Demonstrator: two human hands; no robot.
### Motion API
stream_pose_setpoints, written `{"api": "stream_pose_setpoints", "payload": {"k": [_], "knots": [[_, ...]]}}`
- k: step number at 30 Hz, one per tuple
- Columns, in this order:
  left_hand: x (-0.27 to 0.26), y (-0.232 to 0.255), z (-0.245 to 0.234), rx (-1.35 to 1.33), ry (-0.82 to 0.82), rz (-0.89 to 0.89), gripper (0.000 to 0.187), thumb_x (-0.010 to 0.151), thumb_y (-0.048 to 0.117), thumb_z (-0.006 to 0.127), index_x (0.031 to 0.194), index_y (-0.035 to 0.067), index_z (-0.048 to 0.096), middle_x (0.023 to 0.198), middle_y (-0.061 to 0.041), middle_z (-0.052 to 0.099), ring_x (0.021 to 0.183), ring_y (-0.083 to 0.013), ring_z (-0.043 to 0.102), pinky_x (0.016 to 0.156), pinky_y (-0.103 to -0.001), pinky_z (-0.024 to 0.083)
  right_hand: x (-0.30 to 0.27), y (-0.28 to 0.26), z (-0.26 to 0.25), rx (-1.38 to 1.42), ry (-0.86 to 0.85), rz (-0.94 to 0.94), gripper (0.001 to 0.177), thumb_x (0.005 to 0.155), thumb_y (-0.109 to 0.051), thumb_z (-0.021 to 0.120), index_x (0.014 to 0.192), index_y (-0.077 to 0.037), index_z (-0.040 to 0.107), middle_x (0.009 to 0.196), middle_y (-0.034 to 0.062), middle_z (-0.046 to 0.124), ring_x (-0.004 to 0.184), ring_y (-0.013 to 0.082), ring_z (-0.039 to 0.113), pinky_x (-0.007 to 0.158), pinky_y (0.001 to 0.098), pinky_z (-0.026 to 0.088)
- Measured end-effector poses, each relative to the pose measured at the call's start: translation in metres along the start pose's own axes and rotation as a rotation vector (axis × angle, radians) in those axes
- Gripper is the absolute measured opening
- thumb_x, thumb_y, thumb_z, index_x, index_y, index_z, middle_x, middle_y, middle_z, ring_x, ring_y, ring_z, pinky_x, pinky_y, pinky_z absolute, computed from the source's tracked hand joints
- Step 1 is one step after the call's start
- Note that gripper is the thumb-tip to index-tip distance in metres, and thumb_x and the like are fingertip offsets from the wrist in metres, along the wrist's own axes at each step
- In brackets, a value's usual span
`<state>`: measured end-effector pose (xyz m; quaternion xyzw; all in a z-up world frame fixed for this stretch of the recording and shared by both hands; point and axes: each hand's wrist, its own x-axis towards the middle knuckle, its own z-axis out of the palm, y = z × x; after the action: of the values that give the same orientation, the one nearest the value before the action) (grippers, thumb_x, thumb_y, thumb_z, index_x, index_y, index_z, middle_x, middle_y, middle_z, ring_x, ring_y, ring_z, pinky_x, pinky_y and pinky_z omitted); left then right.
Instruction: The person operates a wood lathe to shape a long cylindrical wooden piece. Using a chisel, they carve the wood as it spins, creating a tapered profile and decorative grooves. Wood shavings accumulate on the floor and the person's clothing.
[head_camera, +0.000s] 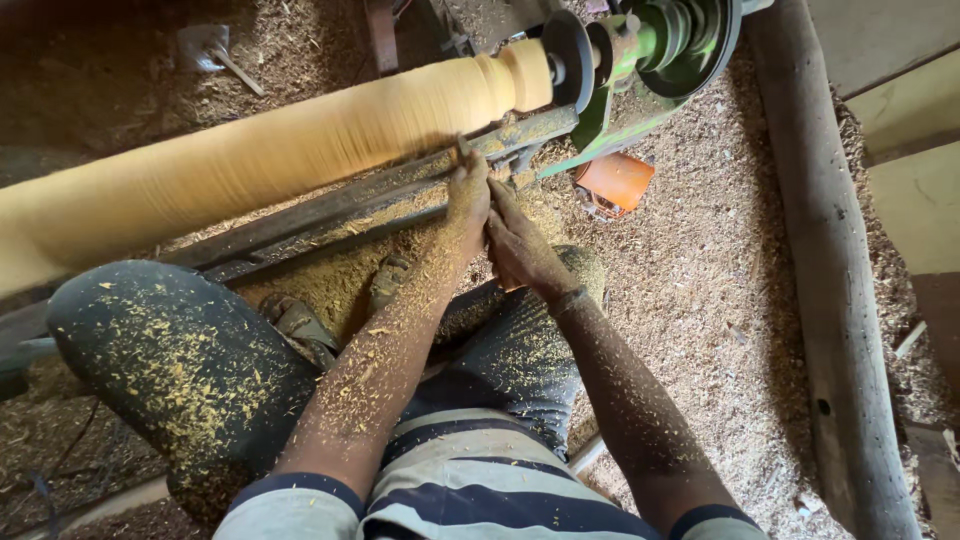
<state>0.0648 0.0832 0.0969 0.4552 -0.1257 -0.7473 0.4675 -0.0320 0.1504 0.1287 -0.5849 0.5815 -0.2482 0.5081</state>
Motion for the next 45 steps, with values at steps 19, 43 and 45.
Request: {"api": "stream_pose_setpoints", "payload": {"k": [19, 43, 45], "knots": [[0.023, -0.004, 0.008, 0.372, 0.075, 0.034, 0.059, 0.113, 0.047, 0.036, 0.124, -0.005, 0.059, 0.076, -0.006, 0.059, 0.062, -0.0184, 0.062, 0.052, -0.032, 0.057, -0.006, -0.035, -0.004, -0.066, 0.086, 0.083, 0.059, 0.109, -0.029, 0.034, 0.163, -0.009, 0.021, 0.154, 0.0247, 0.049, 0.136, 0.0395, 0.054, 0.113, 0.0501, 0.047], [0.100, -0.062, 0.001, 0.450, 0.028, 0.155, 0.049, 0.108, 0.041, 0.040, 0.124, 0.001, 0.061, 0.067, -0.010, 0.062, 0.047, -0.0181, 0.057, 0.033, -0.030, 0.045, 0.001, -0.018, -0.004, -0.106, 0.209, 0.011, 0.057, 0.109, -0.027, 0.027, 0.161, -0.004, 0.024, 0.150, 0.0267, 0.051, 0.136, 0.0391, 0.054, 0.112, 0.0456, 0.047], [0.094, -0.054, 0.004, 0.527, -0.018, 0.161, 0.049, 0.109, 0.041, 0.037, 0.123, 0.001, 0.061, 0.069, -0.011, 0.062, 0.050, -0.0177, 0.059, 0.036, -0.029, 0.047, 0.002, -0.015, 0.000, -0.082, 0.246, -0.024, 0.056, 0.110, -0.026, 0.027, 0.161, -0.003, 0.025, 0.152, 0.0278, 0.048, 0.138, 0.0400, 0.052, 0.113, 0.0463, 0.046]]}}
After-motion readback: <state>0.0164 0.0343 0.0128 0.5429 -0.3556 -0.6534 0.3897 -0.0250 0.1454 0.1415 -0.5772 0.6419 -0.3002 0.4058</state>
